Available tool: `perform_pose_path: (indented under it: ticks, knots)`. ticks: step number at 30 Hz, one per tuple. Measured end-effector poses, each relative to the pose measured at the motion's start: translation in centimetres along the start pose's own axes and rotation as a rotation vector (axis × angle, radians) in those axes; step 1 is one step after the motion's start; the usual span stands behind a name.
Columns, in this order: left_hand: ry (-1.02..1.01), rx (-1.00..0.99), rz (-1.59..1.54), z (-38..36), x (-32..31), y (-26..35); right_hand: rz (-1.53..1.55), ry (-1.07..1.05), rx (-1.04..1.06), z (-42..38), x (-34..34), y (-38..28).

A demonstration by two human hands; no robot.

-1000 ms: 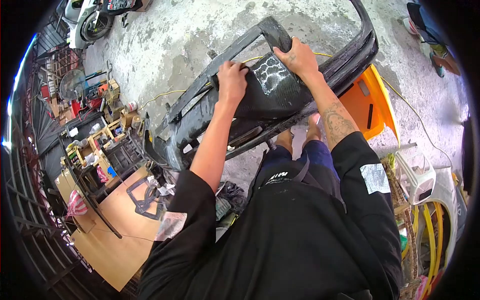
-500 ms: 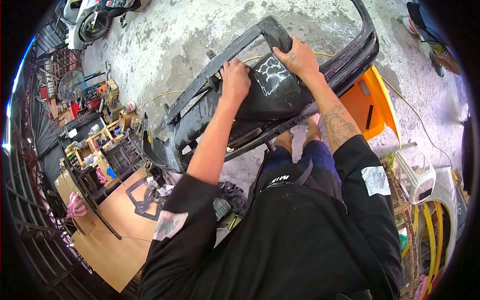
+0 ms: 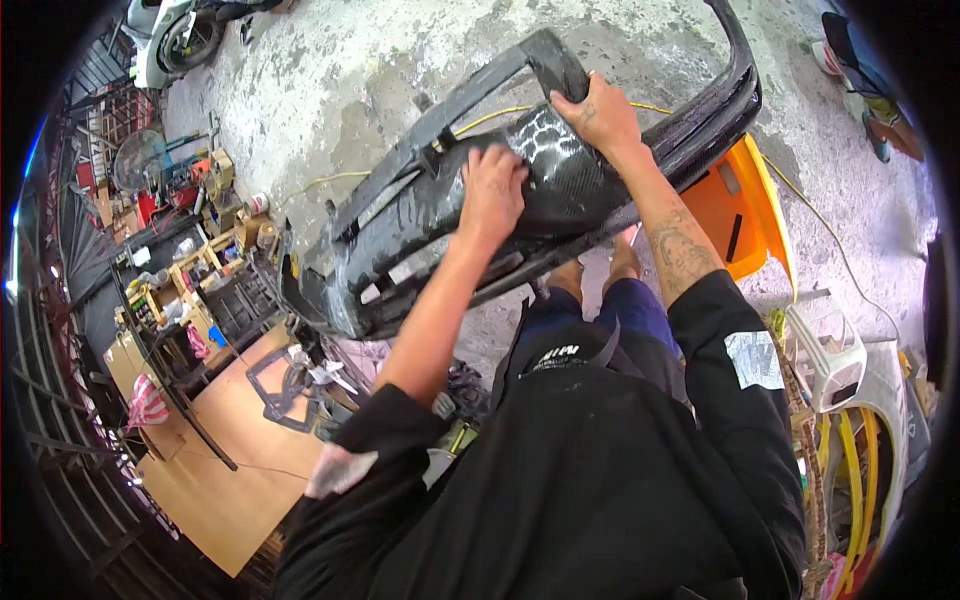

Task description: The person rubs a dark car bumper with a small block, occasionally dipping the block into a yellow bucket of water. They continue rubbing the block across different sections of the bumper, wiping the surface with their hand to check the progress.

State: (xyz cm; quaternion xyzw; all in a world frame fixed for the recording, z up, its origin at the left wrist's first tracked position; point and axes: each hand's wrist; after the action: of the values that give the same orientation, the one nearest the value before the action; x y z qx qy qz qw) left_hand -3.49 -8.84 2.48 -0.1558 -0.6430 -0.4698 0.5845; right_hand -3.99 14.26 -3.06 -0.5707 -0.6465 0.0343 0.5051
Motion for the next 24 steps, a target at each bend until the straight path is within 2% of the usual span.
perform_pose_path:
  ticks: [2,4,6,7,9,11,12,14,18,20,22,24]
  knots:
    - [-0.071,0.055,0.119,3.0,-0.7,-3.1,0.016,-0.012,0.002,0.2,-0.2,-0.1]
    - [-0.115,0.102,0.053,4.5,-1.3,-5.2,-0.006,0.002,-0.003,-0.1,-0.2,0.3]
    - [0.046,0.063,0.071,1.4,-1.6,-1.9,-0.030,0.013,0.009,-0.2,0.0,0.1]
    - [-0.065,0.079,0.060,0.3,-0.3,0.5,-0.043,0.023,0.007,-0.1,0.0,0.0]
    - [-0.034,0.075,-0.008,-0.2,0.2,2.0,-0.027,-0.007,-0.008,-0.1,0.2,-0.3]
    - [0.031,0.037,0.064,2.0,-1.4,-1.3,-0.003,-0.010,-0.022,-0.1,-0.1,-0.1]
    - [-0.012,0.078,0.106,3.5,-2.1,-3.7,0.000,-0.008,-0.029,0.2,0.0,-0.1]
    - [0.023,0.072,0.104,4.0,-2.4,-4.5,-0.003,-0.018,-0.010,-0.2,-0.1,0.1]
    - [0.017,0.069,0.005,-0.5,-0.5,2.0,-0.013,-0.038,-0.035,0.1,-0.1,-0.1]
    - [0.013,0.037,0.032,1.1,-0.6,0.4,-0.004,-0.031,-0.038,-0.2,-0.3,0.1]
    - [0.008,0.052,0.143,3.7,-2.4,-4.4,-0.029,-0.029,-0.036,-0.1,-0.1,0.0]
    - [0.085,0.055,0.143,3.7,-3.0,-4.5,-0.027,-0.039,-0.040,-0.7,-0.4,0.3]
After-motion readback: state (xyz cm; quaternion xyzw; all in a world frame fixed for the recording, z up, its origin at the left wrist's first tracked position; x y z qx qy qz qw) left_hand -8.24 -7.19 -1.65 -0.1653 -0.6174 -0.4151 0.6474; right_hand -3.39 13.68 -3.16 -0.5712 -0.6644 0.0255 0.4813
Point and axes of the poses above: each hand's wrist, its own z-axis towards the middle knuckle, its own x-axis out of the back of the hand, y = z × x, and after that the axes turned 14 degrees about -x, right-handed
